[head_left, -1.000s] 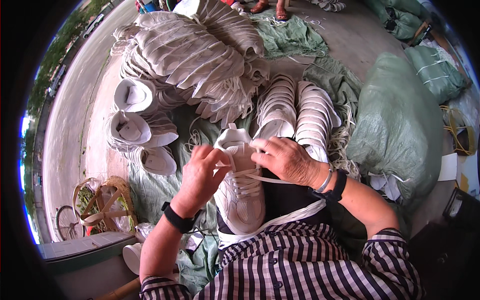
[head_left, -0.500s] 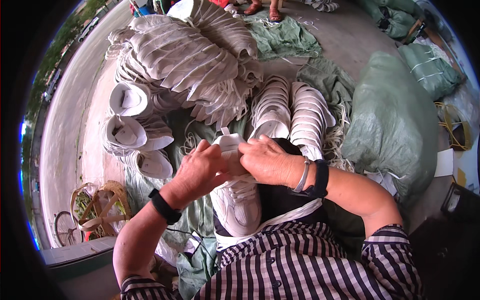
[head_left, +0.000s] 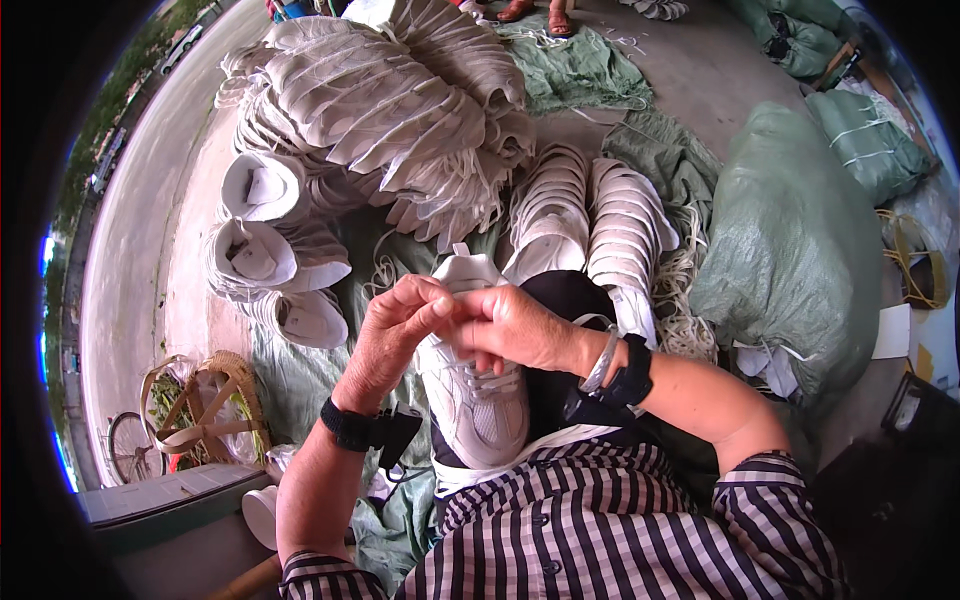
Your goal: The recorder is lacing a pair of white sneakers.
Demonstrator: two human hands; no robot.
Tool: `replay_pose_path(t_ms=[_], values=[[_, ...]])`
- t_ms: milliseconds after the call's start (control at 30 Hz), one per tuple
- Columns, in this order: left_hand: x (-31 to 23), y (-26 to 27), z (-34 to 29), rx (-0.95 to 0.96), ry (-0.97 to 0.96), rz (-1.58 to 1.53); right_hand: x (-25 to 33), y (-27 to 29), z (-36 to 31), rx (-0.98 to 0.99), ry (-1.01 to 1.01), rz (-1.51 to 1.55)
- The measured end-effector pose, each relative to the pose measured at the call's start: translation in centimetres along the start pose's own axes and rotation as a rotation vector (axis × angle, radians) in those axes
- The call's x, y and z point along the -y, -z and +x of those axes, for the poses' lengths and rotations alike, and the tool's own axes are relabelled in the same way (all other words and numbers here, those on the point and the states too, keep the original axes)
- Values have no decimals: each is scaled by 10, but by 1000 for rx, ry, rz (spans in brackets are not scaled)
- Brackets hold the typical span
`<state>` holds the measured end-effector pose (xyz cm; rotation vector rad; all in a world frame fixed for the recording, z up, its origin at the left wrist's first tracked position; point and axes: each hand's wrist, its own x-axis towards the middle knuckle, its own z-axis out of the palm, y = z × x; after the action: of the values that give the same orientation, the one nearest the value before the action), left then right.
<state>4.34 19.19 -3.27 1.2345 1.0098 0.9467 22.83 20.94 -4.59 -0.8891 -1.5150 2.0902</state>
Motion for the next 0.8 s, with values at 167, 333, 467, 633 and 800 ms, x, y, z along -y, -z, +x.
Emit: replay_pose_path(t_ms=[167, 333, 467, 633, 800], values=[[-5, 2, 0, -25, 93, -24, 58, -6, -21, -51, 91, 32], [-27, -11, -3, 147, -135, 257, 117, -9, -60, 149, 781, -30], [-41, -20, -12, 188, -5, 129, 110, -17, -48, 135, 725, -41], [-25, 3, -15, -290, 6, -84, 80, 62, -86, -440, 774, -81], [10, 29, -32, -423, 67, -275, 25, 154, -108, -789, 636, 854]])
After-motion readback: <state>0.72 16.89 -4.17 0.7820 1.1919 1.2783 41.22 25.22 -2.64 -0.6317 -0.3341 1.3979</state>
